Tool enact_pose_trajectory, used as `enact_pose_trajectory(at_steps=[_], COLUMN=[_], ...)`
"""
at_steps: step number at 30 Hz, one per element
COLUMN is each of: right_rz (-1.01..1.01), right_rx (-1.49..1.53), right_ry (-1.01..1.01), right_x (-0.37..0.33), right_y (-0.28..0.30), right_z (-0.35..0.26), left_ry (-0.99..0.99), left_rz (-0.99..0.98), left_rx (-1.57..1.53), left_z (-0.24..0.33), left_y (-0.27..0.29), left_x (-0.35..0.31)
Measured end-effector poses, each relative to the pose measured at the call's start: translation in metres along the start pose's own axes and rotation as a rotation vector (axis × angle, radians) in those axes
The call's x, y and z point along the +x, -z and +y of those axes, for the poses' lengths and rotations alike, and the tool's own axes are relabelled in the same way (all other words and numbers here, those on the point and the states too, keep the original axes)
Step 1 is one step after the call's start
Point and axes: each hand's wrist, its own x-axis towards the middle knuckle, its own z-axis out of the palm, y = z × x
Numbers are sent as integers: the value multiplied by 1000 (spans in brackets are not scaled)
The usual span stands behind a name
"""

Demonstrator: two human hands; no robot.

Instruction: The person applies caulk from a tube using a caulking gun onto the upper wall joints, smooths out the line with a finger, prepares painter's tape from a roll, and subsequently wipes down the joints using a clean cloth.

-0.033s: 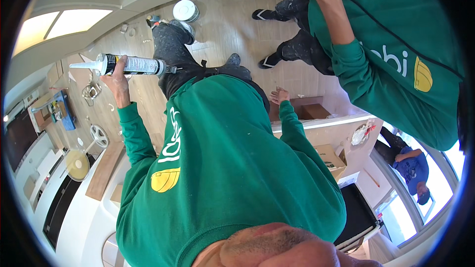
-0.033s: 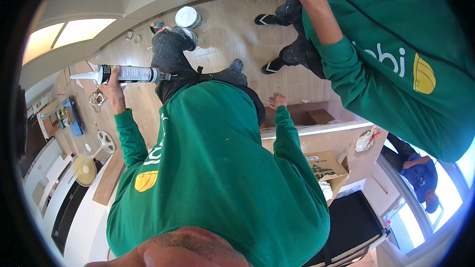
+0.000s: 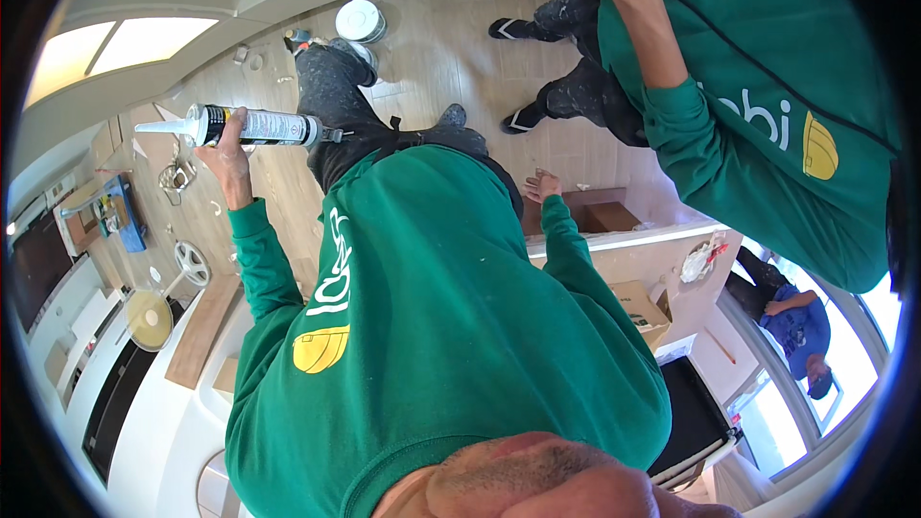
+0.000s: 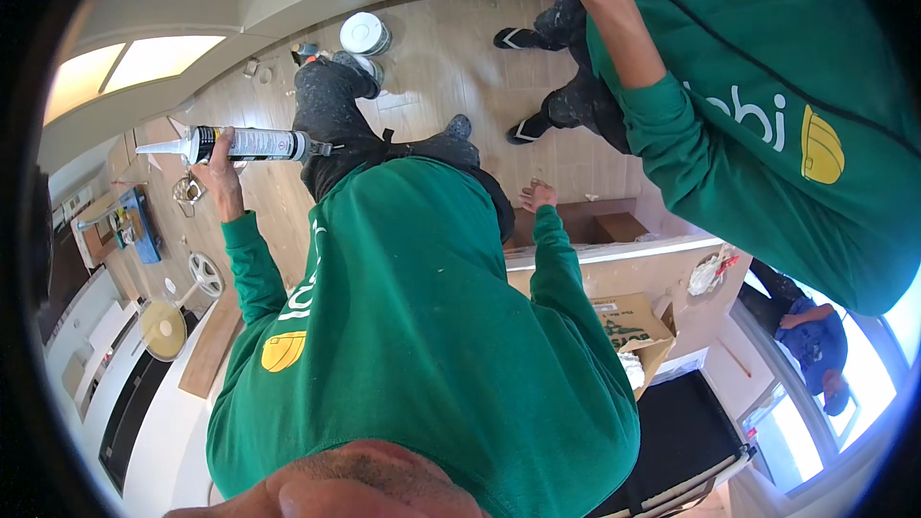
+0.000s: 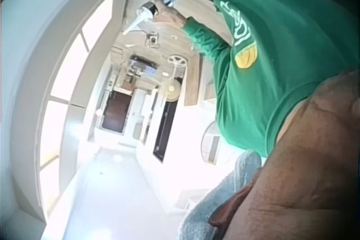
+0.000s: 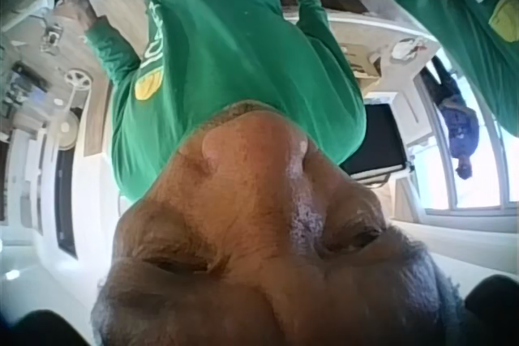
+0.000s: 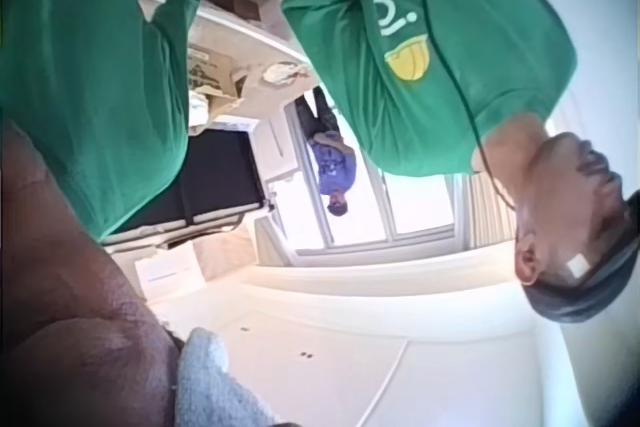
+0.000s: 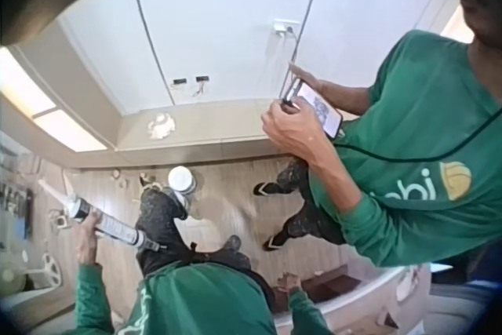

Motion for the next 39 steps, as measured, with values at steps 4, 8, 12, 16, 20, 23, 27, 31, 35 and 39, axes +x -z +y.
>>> enact_pose_trajectory(at_steps=[4, 8, 12, 16, 20, 23, 27, 31, 35, 39], right_rz=[-15, -18, 0, 8, 85, -45, -58, -101, -96, -178], right_rx=[12, -16, 94, -4, -101, 48, -52, -95, -265, -549], right_ry=[8, 19, 33, 20, 20, -13, 10, 1, 82, 259], right_x=[5, 8, 14, 15, -6, 25, 19, 19, 2, 1], right_y=[3, 3, 7, 2, -21, -6, -44, -89, -155, -206], right_z=[-4, -5, -2, -7, -26, -40, -73, -118, -172, -239], left_ry=[-7, 2, 33, 56, -57, 87, 94, 121, 120, 168], left_rz=[-3, -4, -1, 33, 100, 106, 123, 159, 191, 173], left_rx=[-6, -2, 6, -5, -47, -1, -21, -13, 7, -18], left_z=[-9, -15, -15, -22, -6, -16, -29, -39, -47, -53], left_y=[3, 6, 8, 14, 10, 37, 37, 49, 49, 43], left_x=[2, 4, 3, 4, 4, 0, 19, 48, 91, 147])
